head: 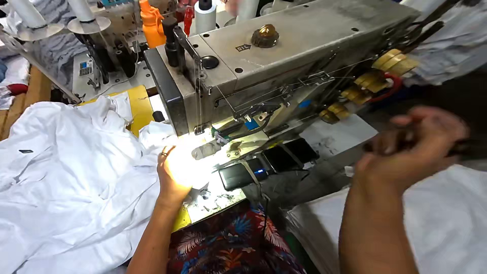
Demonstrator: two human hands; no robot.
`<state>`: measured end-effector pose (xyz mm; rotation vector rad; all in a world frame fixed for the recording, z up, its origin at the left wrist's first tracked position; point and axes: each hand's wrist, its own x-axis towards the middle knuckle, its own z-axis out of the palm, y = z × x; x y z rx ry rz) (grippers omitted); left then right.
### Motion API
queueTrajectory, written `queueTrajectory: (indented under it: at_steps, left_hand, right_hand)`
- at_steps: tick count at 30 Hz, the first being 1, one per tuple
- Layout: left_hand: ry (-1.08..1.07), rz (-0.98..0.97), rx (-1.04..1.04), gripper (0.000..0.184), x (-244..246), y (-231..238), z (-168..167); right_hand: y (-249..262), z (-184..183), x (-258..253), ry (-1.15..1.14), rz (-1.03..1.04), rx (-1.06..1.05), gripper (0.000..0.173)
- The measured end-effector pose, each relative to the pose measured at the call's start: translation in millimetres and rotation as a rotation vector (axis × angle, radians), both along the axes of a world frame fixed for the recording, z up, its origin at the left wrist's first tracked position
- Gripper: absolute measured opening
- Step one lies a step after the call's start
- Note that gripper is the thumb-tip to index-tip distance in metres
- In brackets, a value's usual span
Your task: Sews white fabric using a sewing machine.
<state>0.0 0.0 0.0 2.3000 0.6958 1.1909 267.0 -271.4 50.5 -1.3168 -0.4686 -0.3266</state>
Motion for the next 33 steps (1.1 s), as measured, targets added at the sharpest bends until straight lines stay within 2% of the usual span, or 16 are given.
queueTrajectory:
  at_steps: [1, 3, 5, 6, 7, 9, 10, 12, 15, 19, 22, 25, 29, 33]
  left_hand:
    - [0.0, -0.078, -0.043, 0.029, -6.4, -6.4, 2.0]
    - [0.019, -0.351, -0.036, 0.015, -19.3, -29.7, 2.7]
    - [0.149, -0.707, -0.009, 0.014, -31.1, -67.4, 0.4]
    - [0.214, -0.806, 0.038, 0.013, -35.0, -88.7, -6.2]
    - [0.281, -0.864, 0.096, 0.01, -39.1, -106.0, -16.3]
    - [0.381, -0.912, 0.109, 0.008, -47.0, -122.0, -40.8]
    - [0.421, -0.896, 0.082, 0.009, -50.8, -120.3, -49.6]
    - [0.462, -0.81, -0.012, 0.012, -59.4, -106.2, -48.9]
    - [0.307, -0.564, -0.083, 0.018, -66.9, -78.9, -26.6]
    - [0.128, -0.301, -0.139, 0.022, -67.6, -59.8, -3.4]
    - [0.051, -0.207, -0.178, 0.023, -62.1, -57.5, 3.3]
    - [-0.004, -0.162, -0.212, 0.023, -58.0, -53.2, 6.8]
    - [-0.022, -0.147, -0.224, 0.022, -61.0, -45.1, 4.8]
    - [-0.012, -0.135, -0.232, 0.022, -64.9, -34.6, -2.8]
  right_hand:
    - [3.2, -14.8, -27.6, -0.003, 0.103, -0.018, 0.023]
    - [18.4, -36.2, -83.6, 0.027, 0.391, -0.197, 0.016]
    - [39.2, -43.4, -126.3, 0.099, 0.738, -0.428, 0.026]
    - [50.0, -40.7, -141.3, 0.2, 0.879, -0.511, 0.031]
    - [59.4, -37.1, -152.2, 0.366, 1.003, -0.516, 0.033]
    - [70.3, -31.7, -162.2, 0.653, 1.153, -0.366, 0.03]
    - [73.0, -30.5, -162.5, 0.687, 1.151, -0.312, 0.026]
    - [75.1, -31.1, -159.5, 0.607, 1.03, -0.295, 0.02]
    - [75.3, -31.1, -153.6, 0.376, 0.832, -0.379, 0.016]
    - [97.8, -27.8, -147.9, 0.135, 0.612, -0.442, 0.022]
    - [129.9, -24.3, -144.6, 0.173, 0.533, -0.38, 0.032]
    - [160.1, -20.2, -150.6, 0.323, 0.548, -0.273, 0.019]
    - [180.0, -21.3, -161.1, 0.431, 0.54, -0.081, 0.02]
    - [181.0, -25.3, -162.0, 0.455, 0.438, -0.056, 0.019]
